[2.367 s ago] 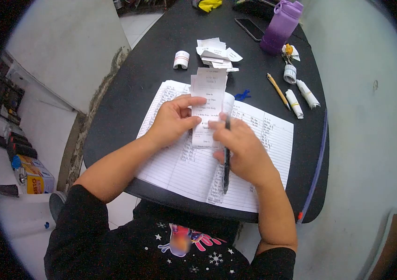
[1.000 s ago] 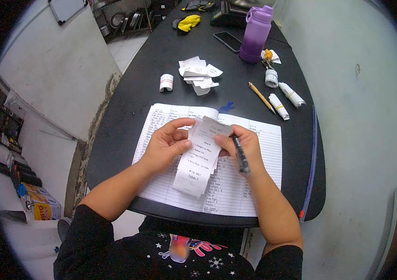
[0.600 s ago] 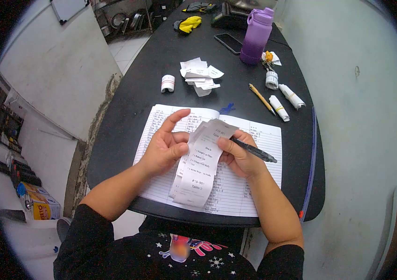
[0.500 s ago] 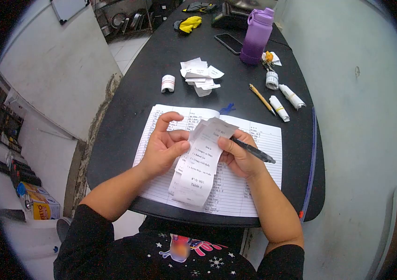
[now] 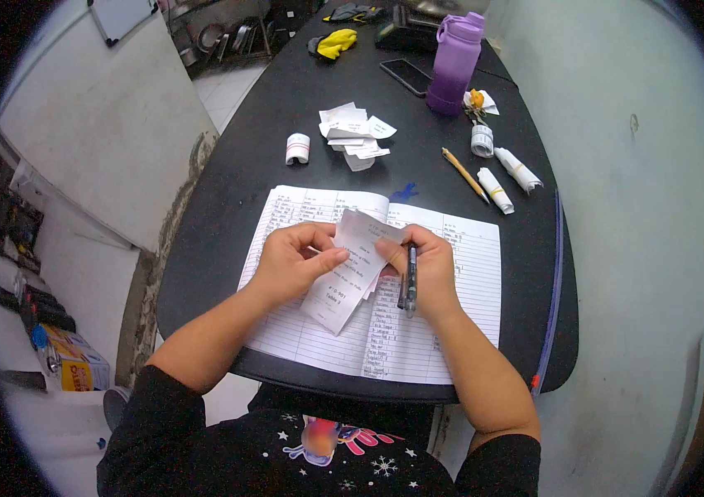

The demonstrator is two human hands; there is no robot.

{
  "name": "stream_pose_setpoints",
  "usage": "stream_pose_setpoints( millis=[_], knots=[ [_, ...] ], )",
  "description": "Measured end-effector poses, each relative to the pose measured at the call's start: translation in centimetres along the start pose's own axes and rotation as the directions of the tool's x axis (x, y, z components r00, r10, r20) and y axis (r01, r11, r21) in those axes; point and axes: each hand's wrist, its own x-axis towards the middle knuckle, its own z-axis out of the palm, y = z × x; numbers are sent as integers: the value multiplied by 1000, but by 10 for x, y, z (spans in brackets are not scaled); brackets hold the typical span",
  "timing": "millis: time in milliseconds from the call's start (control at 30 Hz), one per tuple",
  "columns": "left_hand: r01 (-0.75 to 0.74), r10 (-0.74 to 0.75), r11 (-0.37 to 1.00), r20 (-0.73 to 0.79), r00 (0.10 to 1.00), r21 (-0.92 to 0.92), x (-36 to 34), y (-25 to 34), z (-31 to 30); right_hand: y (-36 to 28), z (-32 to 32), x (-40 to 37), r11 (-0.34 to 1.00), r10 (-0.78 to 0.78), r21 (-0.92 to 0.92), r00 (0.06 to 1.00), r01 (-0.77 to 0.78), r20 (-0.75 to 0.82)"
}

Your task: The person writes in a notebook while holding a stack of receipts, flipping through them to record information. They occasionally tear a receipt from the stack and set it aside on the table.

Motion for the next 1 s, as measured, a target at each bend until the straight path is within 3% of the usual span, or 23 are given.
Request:
stream_pose_setpoints(
  millis=[67, 200, 267, 333, 467, 667, 900, 1000],
  knots=[
    [-17, 17, 1000, -21, 1000, 7, 4, -7, -2, -3, 1, 0, 999, -28, -41, 999, 27, -18],
    [-109, 110, 993, 27, 994, -54, 3, -2, -9, -6, -1, 4, 987, 68, 149, 995, -57, -76],
    [-377, 375, 887, 60, 925, 268, -5, 15, -16, -6, -5, 6, 978, 65, 203, 994, -46, -88],
    [-555, 538, 658, 198, 819, 509, -14, 36, -23, -5, -9, 9, 969, 49, 247, 995, -25, -92],
    [-494, 487, 659, 180, 855, 567, -30, 42, -1, -5, -6, 8, 976, 26, 218, 991, 3, -128],
    [-317, 272, 681, 173, 947, 660, -50, 54, 18, 6, -2, 3, 997, -8, 75, 998, 13, -65],
    [-287, 275, 717, 120, 954, 635, -82, 45, 24, -7, 3, -10, 956, 36, -293, 993, -1, 116],
    [-291, 286, 774, 100, 953, 562, -87, 44, 16, -16, 7, -14, 955, 73, -295, 986, -25, 152]
  ],
)
